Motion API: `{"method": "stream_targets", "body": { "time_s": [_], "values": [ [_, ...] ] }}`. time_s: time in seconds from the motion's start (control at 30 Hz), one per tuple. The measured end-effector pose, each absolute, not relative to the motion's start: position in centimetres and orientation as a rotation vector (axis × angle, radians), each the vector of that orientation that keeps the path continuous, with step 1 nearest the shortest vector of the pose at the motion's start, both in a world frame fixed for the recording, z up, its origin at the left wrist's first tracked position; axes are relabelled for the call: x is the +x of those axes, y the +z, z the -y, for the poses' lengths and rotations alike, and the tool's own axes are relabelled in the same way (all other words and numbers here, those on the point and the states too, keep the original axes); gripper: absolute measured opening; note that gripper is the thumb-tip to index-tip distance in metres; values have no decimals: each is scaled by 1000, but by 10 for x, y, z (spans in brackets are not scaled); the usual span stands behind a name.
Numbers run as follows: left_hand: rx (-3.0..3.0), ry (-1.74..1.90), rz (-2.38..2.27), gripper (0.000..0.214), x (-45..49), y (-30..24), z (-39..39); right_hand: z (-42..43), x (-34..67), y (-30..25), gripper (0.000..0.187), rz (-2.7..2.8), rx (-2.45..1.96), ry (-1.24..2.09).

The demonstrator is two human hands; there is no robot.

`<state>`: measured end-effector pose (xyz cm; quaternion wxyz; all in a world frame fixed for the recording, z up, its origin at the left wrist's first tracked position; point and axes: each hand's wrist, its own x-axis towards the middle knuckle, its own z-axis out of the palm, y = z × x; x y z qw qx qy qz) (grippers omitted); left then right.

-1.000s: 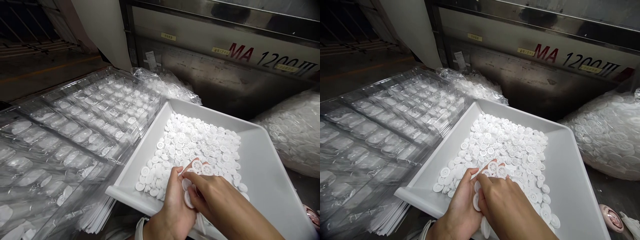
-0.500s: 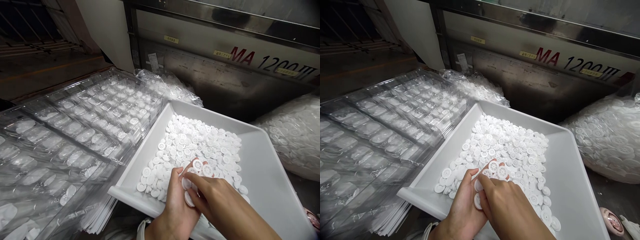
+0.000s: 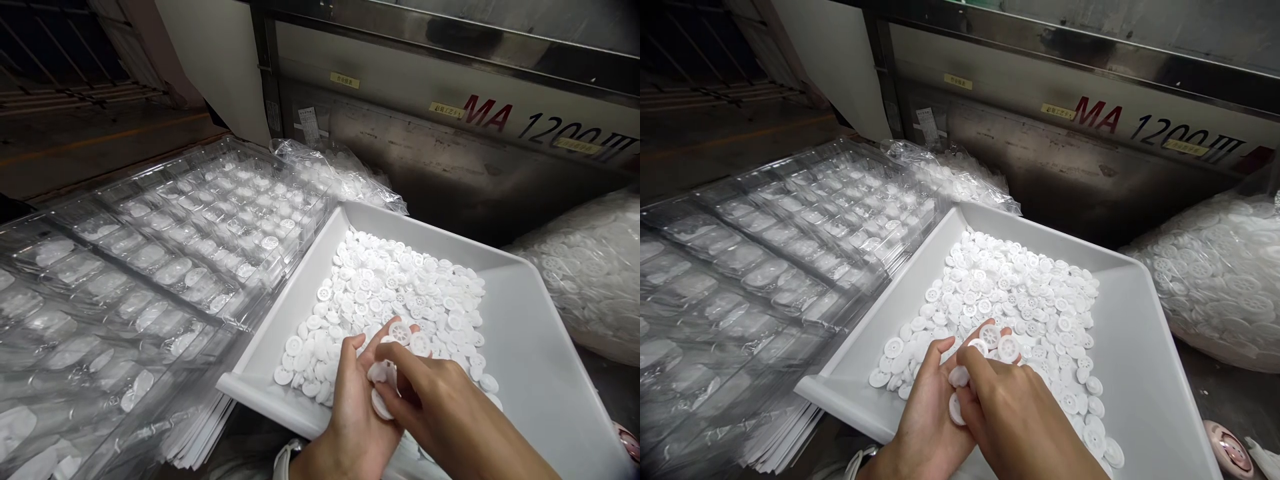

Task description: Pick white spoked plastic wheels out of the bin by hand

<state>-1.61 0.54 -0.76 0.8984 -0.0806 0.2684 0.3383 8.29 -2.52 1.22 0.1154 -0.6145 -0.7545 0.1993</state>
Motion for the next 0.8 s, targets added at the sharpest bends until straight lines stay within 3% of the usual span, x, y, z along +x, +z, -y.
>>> {"method": "stream_targets", "body": {
  "time_s": [0.27,0.5,0.57,0.67,0.8],
  "values": [
    [-180,743,-448,47,-18,-2,-7,36,94,1,19,2380,-1382,247],
    [-203,743,-423,43,-21,-7,-6,39,100,3,18,2335,-1365,182],
    [-200,738,-400,43,-22,-8,-6,40,98,3,28,2365,-1342,112],
    [-208,707,-395,42,-22,-9,-7,42,93,2,60,2424,-1298,37],
    [-220,694,-420,40,-21,-7,-7,44,88,0,59,2398,-1283,34]
  ]
}}
